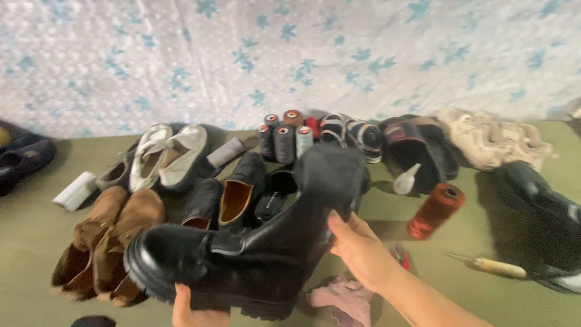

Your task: The person cleans a black boot with a cloth, then applies glue to the sole using a white bottle. They use a red multi-tool to spread the adhesive and a wooden-handled awl to work on the sole's edge.

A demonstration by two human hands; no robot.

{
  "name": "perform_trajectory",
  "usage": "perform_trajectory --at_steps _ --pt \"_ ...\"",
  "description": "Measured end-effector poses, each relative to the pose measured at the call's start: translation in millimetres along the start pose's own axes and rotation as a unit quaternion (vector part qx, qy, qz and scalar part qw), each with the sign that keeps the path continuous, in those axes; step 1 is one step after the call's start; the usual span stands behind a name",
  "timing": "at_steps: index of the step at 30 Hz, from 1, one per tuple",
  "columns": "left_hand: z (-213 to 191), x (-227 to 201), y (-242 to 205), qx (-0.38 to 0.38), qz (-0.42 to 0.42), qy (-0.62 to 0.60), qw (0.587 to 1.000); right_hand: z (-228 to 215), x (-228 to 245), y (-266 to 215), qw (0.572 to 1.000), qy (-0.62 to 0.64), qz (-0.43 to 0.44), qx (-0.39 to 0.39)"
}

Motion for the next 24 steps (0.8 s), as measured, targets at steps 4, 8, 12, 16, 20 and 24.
perform_trajectory --at_steps 4,8,12,16,20,24 --pt "31 -31 46 -0.023 -0.065 -0.029 0.997 -24 -58 -18 0.814 -0.514 0.269 0.008" --pt "49 -31 56 -0.076 -0.128 0.028 0.988 -43 -215 2 0.578 -0.720 0.255 0.287" --pt "38 3 93 0.020 -0.125 0.179 0.976 -65 -292 1 0.412 -0.713 -0.506 -0.257" --pt "41 30 106 0.186 -0.028 0.443 0.876 -75 -259 -15 0.461 -0.740 -0.408 -0.271" --pt "51 20 92 0.164 -0.119 0.370 0.907 -132 -265 -10 0.277 -0.741 -0.563 -0.238" --pt "31 32 109 0.167 -0.114 0.300 0.932 -148 -265 -30 0.513 -0.805 -0.133 -0.267"
Point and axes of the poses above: each hand's wrist, its own y-axis towards the middle knuckle, its own z-axis out of the palm, x = y × z, the point moved 1 cm from there along y, towards the middle knuckle, and after that the axes turned 11 degrees about -y, right-handed, at the moved point
